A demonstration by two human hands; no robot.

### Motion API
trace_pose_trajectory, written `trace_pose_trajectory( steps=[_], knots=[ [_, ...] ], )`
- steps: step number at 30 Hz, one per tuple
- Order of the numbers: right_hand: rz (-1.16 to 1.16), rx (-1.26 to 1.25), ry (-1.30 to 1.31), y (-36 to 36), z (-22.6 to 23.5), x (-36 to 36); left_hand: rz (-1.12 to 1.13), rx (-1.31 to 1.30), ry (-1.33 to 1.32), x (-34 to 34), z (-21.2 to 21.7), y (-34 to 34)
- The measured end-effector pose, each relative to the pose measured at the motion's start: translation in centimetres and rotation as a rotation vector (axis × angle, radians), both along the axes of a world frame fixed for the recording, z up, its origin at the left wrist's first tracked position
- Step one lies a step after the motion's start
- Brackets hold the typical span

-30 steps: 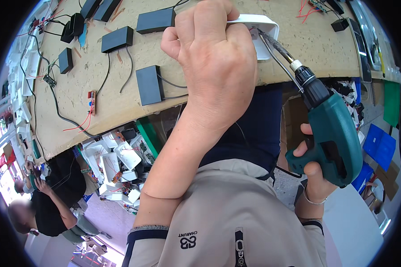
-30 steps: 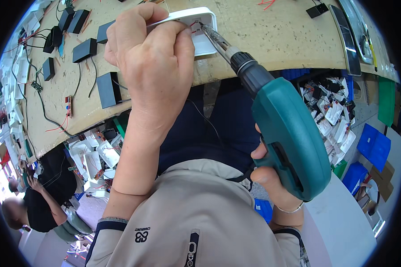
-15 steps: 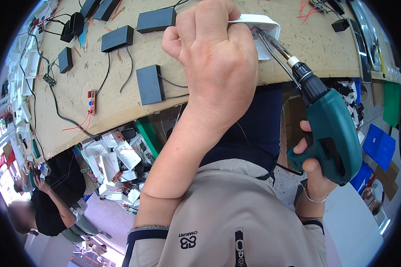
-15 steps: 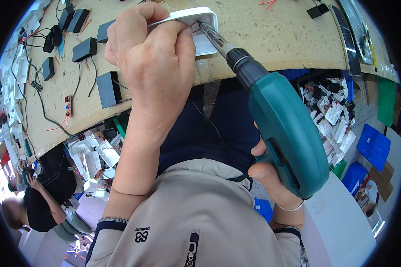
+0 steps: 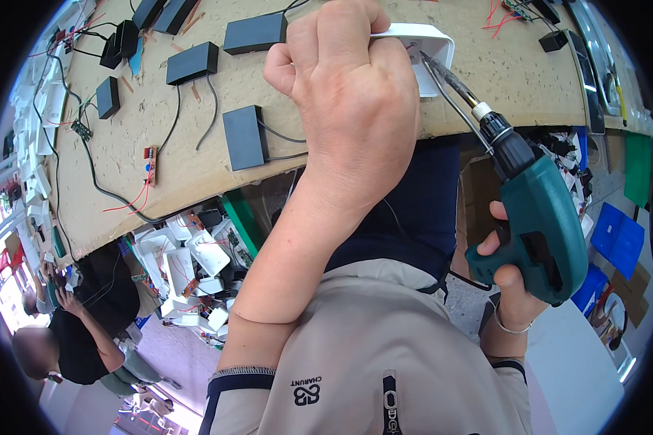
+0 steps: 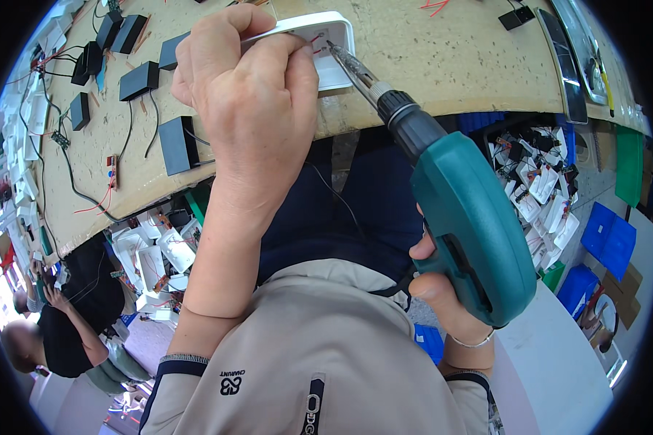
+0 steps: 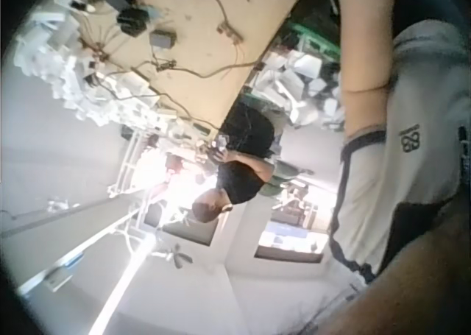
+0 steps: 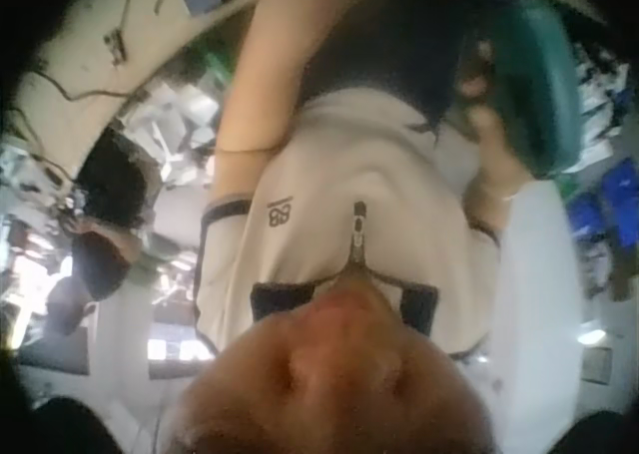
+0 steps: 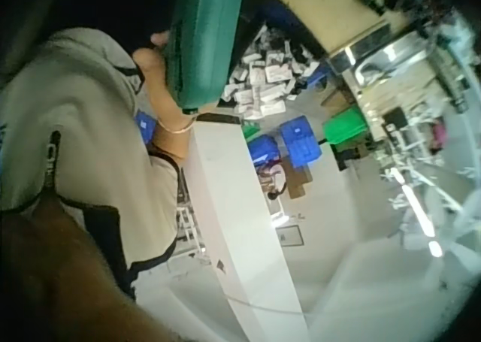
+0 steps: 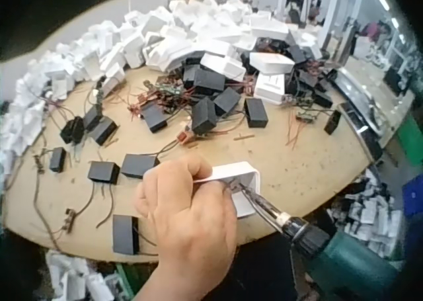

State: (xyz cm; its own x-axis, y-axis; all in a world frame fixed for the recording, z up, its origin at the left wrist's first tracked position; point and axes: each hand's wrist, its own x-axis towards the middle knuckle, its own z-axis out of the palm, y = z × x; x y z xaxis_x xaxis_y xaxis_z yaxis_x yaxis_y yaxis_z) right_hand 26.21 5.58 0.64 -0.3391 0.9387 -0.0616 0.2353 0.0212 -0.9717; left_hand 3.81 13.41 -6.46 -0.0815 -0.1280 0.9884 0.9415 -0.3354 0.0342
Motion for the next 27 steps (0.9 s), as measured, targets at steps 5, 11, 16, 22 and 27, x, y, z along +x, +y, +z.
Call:
trace_pose_trajectory(
  steps=[5, 11, 16, 22, 27],
  knots=[
    [0.003, -0.002, 0.004, -0.2, 0.1, 0.3, -0.015, -0.019, -0.005, 0.1, 0.0, -0.2],
    [-0.005, 0.009, 0.06, -0.5, 0.2, 0.8, -0.017, -0.031, 0.008, 0.6, 1.4, -1.8],
    [0.031, 0.072, 0.068, -0.5, 0.3, 1.1, -0.038, -0.045, -0.011, -0.2, 0.3, -1.0],
    [0.017, 0.1, 0.104, 0.1, -0.1, 1.5, -0.063, -0.059, -0.016, 0.1, 0.4, -0.8],
    [-0.028, 0.037, 0.188, 0.7, -0.2, 1.3, 0.124, -0.657, -0.102, 0.9, 2.3, -3.2]
  ],
)
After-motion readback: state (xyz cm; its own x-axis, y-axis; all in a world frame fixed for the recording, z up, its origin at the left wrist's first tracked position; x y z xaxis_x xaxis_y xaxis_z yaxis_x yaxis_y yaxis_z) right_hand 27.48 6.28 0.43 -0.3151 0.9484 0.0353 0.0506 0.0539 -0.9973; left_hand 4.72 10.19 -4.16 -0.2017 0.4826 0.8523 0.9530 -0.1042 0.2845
